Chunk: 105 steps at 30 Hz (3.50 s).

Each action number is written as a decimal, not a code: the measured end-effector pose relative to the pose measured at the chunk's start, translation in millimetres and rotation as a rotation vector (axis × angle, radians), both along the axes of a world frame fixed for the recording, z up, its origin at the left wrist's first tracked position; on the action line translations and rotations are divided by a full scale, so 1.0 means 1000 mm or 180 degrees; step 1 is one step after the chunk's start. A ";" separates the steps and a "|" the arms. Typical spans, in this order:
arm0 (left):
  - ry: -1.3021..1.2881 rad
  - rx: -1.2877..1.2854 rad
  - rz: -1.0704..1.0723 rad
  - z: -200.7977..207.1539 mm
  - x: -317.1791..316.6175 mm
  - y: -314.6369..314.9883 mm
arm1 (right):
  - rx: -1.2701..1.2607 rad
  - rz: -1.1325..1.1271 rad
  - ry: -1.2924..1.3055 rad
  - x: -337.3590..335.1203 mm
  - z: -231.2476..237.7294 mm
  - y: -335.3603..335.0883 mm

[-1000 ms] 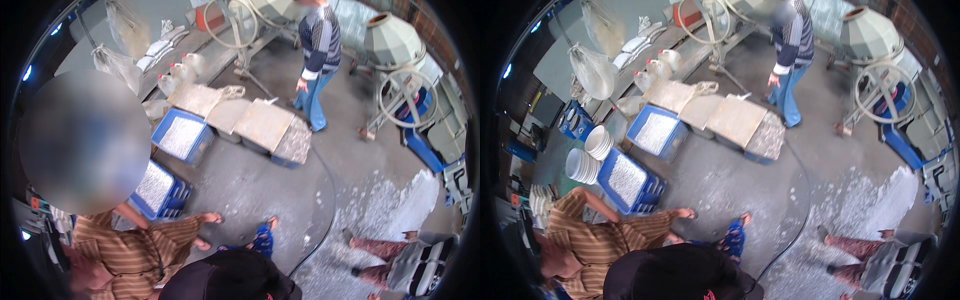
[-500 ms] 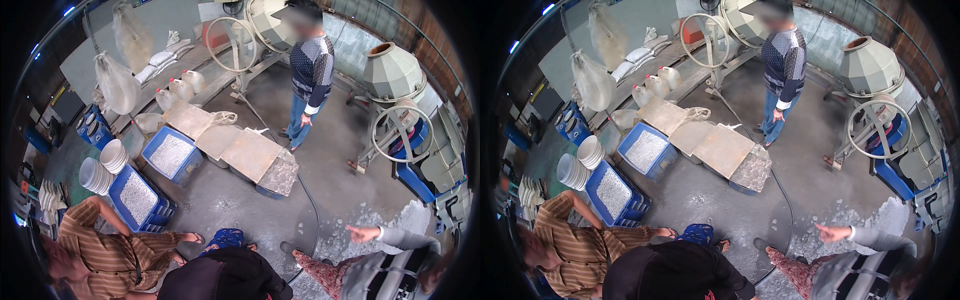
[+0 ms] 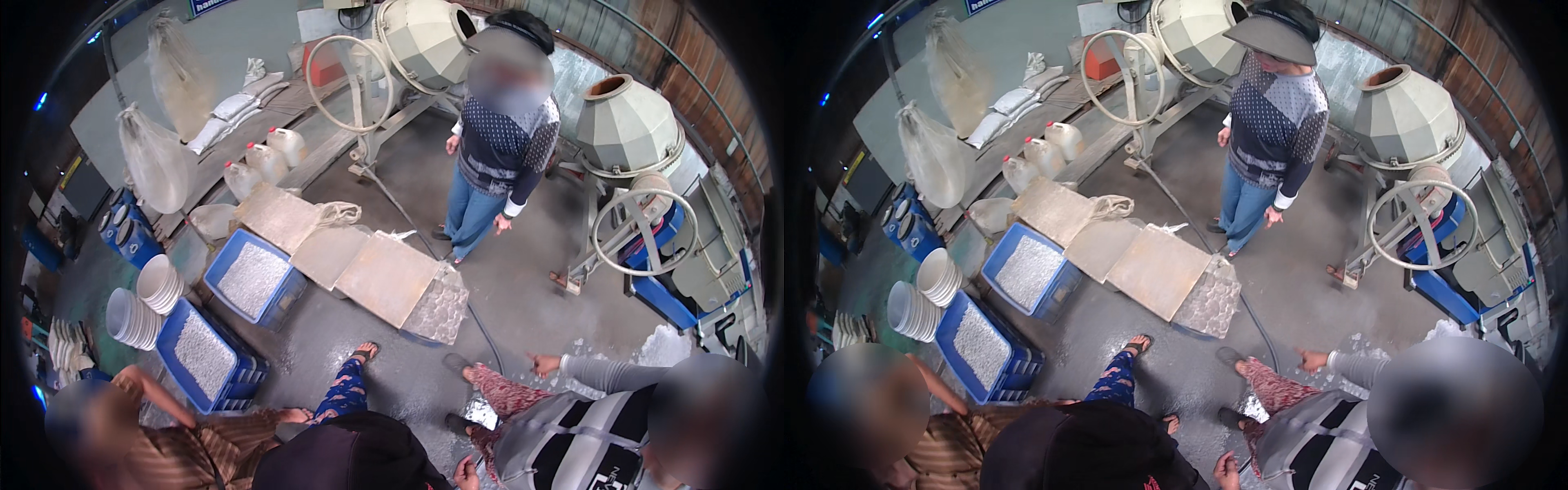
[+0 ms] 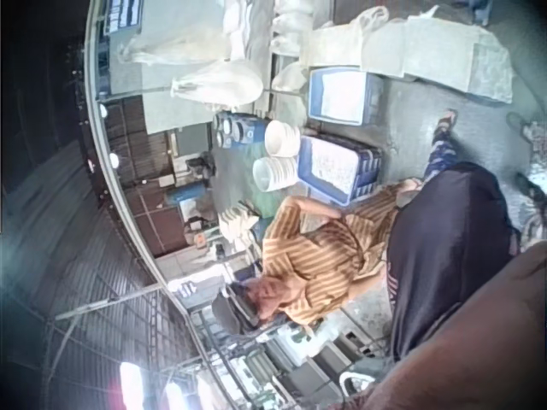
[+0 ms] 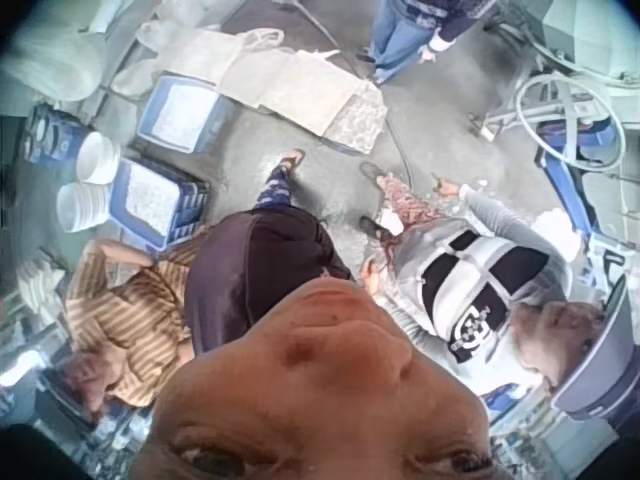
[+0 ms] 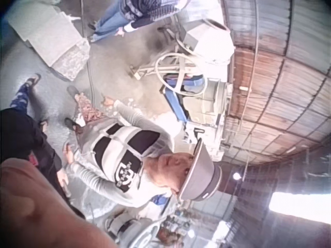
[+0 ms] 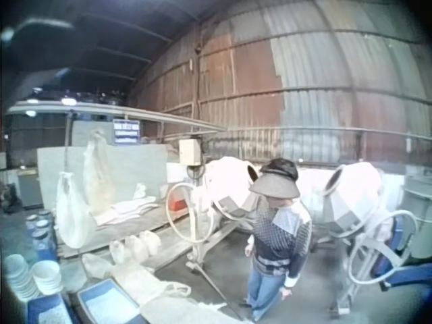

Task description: The person sprays water from a hose into a large vibratory finishing bowl filled with multicolored ceramic media while several people stand nearby and observe.

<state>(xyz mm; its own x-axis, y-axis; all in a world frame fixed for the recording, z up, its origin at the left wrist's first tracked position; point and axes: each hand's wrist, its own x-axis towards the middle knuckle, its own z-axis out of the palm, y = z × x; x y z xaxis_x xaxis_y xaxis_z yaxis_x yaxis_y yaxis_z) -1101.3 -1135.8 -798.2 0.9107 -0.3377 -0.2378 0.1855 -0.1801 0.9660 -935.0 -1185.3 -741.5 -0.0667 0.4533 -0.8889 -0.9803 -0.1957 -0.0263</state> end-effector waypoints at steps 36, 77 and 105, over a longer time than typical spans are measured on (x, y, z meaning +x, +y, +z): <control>0.1322 0.1568 0.2967 -0.096 -0.244 0.465 | -0.2286 -0.3329 0.3092 0.012 -0.028 0.047; 0.1445 0.1227 0.2777 -0.075 -0.239 0.462 | -0.1426 -0.2653 0.2666 -0.011 -0.037 0.085; -0.0494 0.1741 0.2133 0.115 -0.091 0.585 | -0.2561 -0.4648 -0.2101 -0.231 0.083 -0.001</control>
<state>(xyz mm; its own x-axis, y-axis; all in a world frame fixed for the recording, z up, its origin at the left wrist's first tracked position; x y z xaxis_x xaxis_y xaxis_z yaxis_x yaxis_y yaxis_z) -1192.0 -550.9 -683.6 0.9119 0.4048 -0.0669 0.2918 -0.5254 0.7992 -1166.4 -1186.0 -658.5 0.3725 -0.6996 -0.6098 -0.2220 0.5708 -0.7905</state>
